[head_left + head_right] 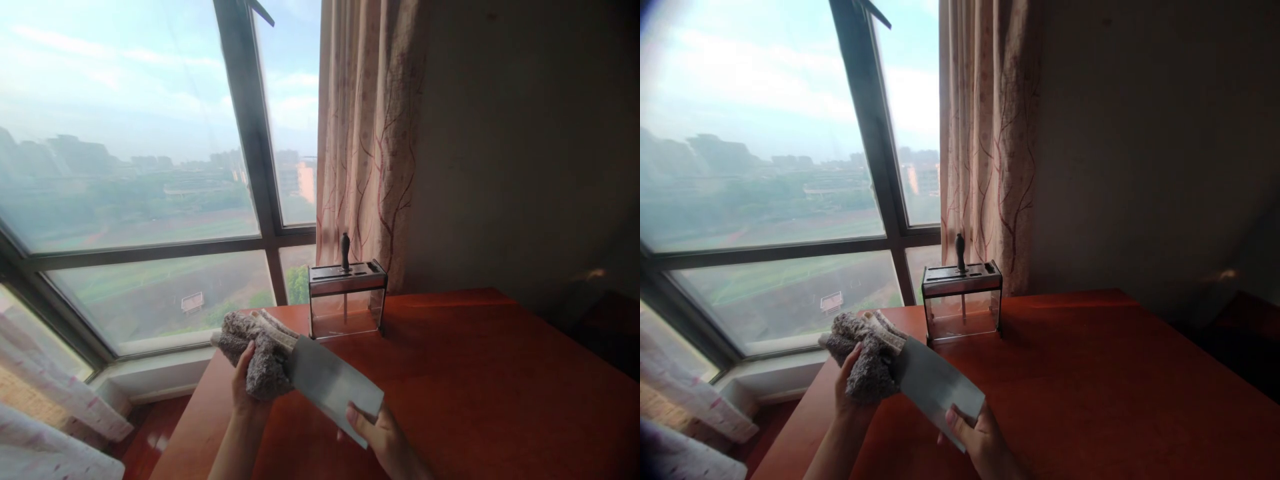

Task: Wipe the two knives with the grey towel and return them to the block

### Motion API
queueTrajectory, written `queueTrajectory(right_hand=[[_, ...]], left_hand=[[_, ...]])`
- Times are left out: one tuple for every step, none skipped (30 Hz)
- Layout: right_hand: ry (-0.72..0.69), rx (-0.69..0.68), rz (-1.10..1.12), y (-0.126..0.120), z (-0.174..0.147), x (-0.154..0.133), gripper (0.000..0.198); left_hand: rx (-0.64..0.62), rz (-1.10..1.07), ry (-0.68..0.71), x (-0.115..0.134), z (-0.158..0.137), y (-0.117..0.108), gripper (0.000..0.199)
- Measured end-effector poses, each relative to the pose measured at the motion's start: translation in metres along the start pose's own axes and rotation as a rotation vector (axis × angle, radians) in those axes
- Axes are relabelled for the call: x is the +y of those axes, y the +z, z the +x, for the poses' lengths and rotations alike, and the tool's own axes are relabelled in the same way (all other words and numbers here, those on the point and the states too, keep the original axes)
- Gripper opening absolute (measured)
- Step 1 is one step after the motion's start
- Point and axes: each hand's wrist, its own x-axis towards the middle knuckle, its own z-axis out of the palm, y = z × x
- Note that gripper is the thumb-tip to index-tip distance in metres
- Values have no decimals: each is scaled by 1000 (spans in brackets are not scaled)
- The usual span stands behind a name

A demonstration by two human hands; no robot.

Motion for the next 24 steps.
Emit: queueTrajectory(right_hand=[[4,-13,8,0,0,-4,48],[5,-23,13,-1,-1,-8,49],[10,-18,24,-3,-1,-12,49],[15,3,40,-5,-2,-15,49],[20,42,63,-7,-2,-17,49],[25,92,90,-10,-3,-19,49],[30,138,113,-12,-3,-20,48],[32,173,129,-14,-3,-20,48],[32,194,140,-15,-3,-20,47],[34,206,145,-14,-2,-19,47],[37,205,140,-13,-2,-17,48],[39,187,119,-12,-2,-14,49],[40,158,87,-9,-1,-10,50],[38,126,48,-6,-1,-7,51],[31,92,7,-4,-1,-3,52],[15,65,-32,-1,-1,1,52],[-7,48,-66,0,-1,4,52],[-31,41,-100,1,0,7,51],[-58,40,-139,1,0,8,50],[-87,37,-185,0,0,8,49],[-120,24,-240,-1,1,7,47],[-156,0,-299,-2,1,5,47],[-195,-33,-355,-2,2,2,47],[-237,-70,-402,-3,2,-1,47]], left_hand=[[-29,-24,30,3,2,-3,26],[-56,-50,40,6,3,-6,29],[-73,-78,59,9,5,-8,31],[-83,-103,78,13,7,-11,33],[-90,-123,97,17,9,-12,34],[-98,-137,114,20,10,-14,36],[-107,-146,121,23,11,-15,36],[-115,-154,125,25,11,-15,37],[-116,-161,129,26,10,-15,37],[-105,-161,126,26,9,-14,37],[-82,-152,119,23,8,-13,37],[-53,-131,96,20,5,-10,36],[-22,-101,61,15,3,-8,36],[5,-68,14,9,1,-5,35],[24,-38,-38,3,-1,-1,35],[36,-17,-80,-2,-2,2,34],[44,-5,-108,-7,-3,5,34],[50,1,-124,-12,-3,8,33],[54,5,-128,-15,-3,11,32],[56,11,-129,-19,-3,12,32],[58,19,-126,-22,-3,14,31],[58,27,-125,-25,-3,14,29],[59,33,-131,-28,-3,15,27],[64,38,-165,-31,-4,15,24]])
